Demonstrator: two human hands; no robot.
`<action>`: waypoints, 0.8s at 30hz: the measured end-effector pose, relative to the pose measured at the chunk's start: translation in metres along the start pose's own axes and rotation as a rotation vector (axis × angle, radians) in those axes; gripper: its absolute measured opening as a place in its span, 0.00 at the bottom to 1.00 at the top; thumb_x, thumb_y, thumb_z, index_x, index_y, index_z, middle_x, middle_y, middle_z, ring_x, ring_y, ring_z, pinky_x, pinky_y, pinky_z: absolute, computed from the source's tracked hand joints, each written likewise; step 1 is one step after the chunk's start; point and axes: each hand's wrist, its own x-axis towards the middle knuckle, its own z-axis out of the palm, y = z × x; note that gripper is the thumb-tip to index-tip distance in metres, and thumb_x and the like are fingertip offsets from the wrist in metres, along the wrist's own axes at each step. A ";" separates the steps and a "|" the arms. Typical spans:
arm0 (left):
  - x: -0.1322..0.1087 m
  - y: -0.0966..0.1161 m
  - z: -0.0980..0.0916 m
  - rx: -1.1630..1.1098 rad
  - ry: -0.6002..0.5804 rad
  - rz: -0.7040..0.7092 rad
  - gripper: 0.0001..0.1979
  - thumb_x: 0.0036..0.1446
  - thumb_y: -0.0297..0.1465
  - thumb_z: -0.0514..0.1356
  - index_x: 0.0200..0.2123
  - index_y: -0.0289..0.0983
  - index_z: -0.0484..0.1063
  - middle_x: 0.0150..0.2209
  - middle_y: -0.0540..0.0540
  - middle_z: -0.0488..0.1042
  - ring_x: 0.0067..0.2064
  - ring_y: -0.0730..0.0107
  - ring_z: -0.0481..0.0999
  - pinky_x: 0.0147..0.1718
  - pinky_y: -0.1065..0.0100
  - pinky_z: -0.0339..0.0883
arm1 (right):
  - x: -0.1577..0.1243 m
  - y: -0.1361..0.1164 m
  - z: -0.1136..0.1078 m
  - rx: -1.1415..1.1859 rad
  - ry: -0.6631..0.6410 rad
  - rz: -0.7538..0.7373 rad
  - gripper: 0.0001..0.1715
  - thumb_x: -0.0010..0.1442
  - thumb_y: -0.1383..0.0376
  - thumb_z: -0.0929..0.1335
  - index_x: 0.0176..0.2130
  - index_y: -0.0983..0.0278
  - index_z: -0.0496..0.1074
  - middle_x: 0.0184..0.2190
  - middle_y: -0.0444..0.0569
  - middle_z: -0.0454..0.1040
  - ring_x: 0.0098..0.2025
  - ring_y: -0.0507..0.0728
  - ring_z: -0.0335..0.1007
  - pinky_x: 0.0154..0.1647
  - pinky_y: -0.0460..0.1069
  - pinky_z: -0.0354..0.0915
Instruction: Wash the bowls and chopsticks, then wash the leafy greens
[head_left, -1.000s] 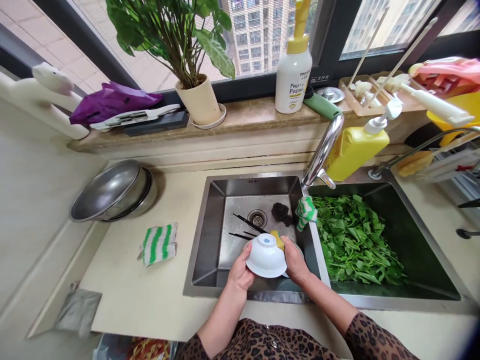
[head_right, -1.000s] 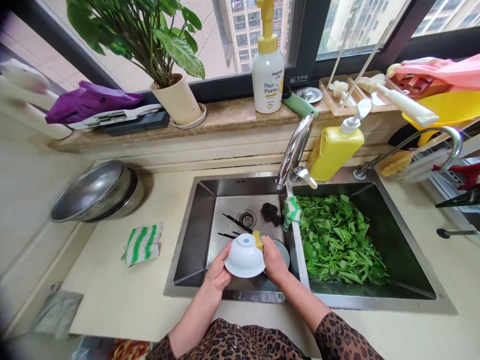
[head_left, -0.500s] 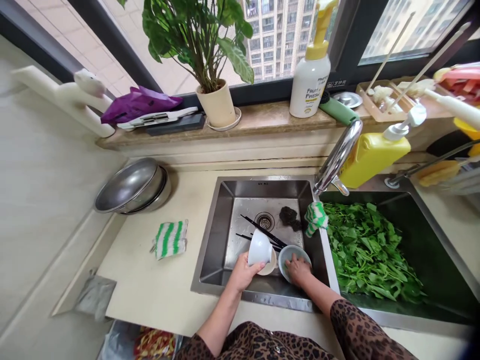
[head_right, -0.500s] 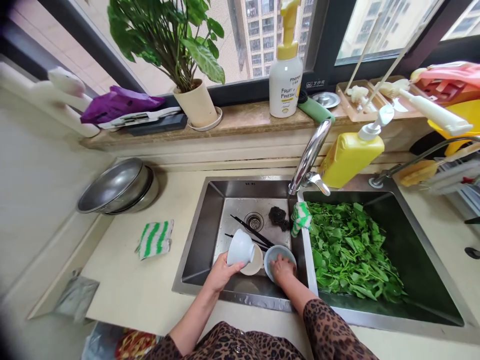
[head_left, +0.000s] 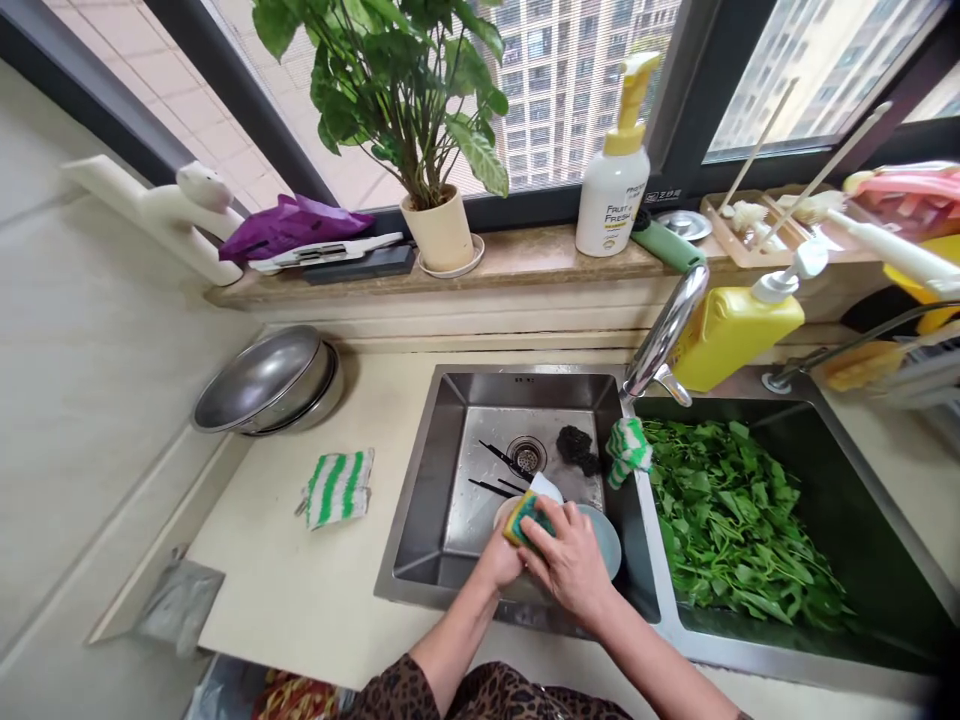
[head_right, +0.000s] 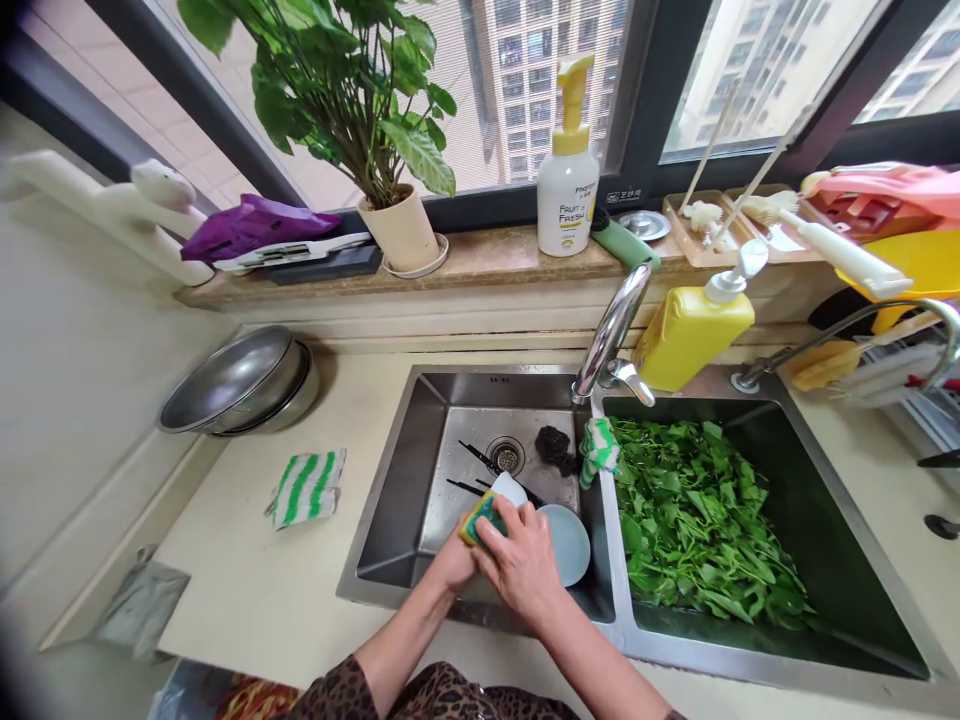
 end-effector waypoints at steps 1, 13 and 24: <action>-0.003 0.001 0.001 -0.004 -0.032 -0.019 0.16 0.42 0.35 0.67 0.36 0.34 0.76 0.33 0.46 0.76 0.33 0.68 0.70 0.34 0.69 0.65 | 0.006 0.005 0.001 -0.002 0.020 0.023 0.10 0.61 0.61 0.64 0.43 0.56 0.69 0.51 0.51 0.66 0.44 0.63 0.61 0.41 0.57 0.62; -0.020 0.018 0.001 -0.097 -0.105 -0.073 0.18 0.39 0.35 0.70 0.36 0.34 0.76 0.32 0.48 0.76 0.36 0.67 0.72 0.39 0.68 0.67 | 0.027 0.010 -0.014 0.384 0.024 0.058 0.09 0.61 0.60 0.61 0.34 0.60 0.68 0.40 0.49 0.66 0.43 0.58 0.60 0.46 0.54 0.59; -0.004 0.012 0.012 -0.289 0.242 0.093 0.22 0.42 0.40 0.69 0.38 0.32 0.76 0.39 0.40 0.80 0.43 0.57 0.77 0.46 0.62 0.68 | 0.009 0.002 0.040 1.291 0.063 0.847 0.23 0.58 0.43 0.57 0.41 0.57 0.60 0.30 0.45 0.68 0.29 0.55 0.66 0.25 0.47 0.63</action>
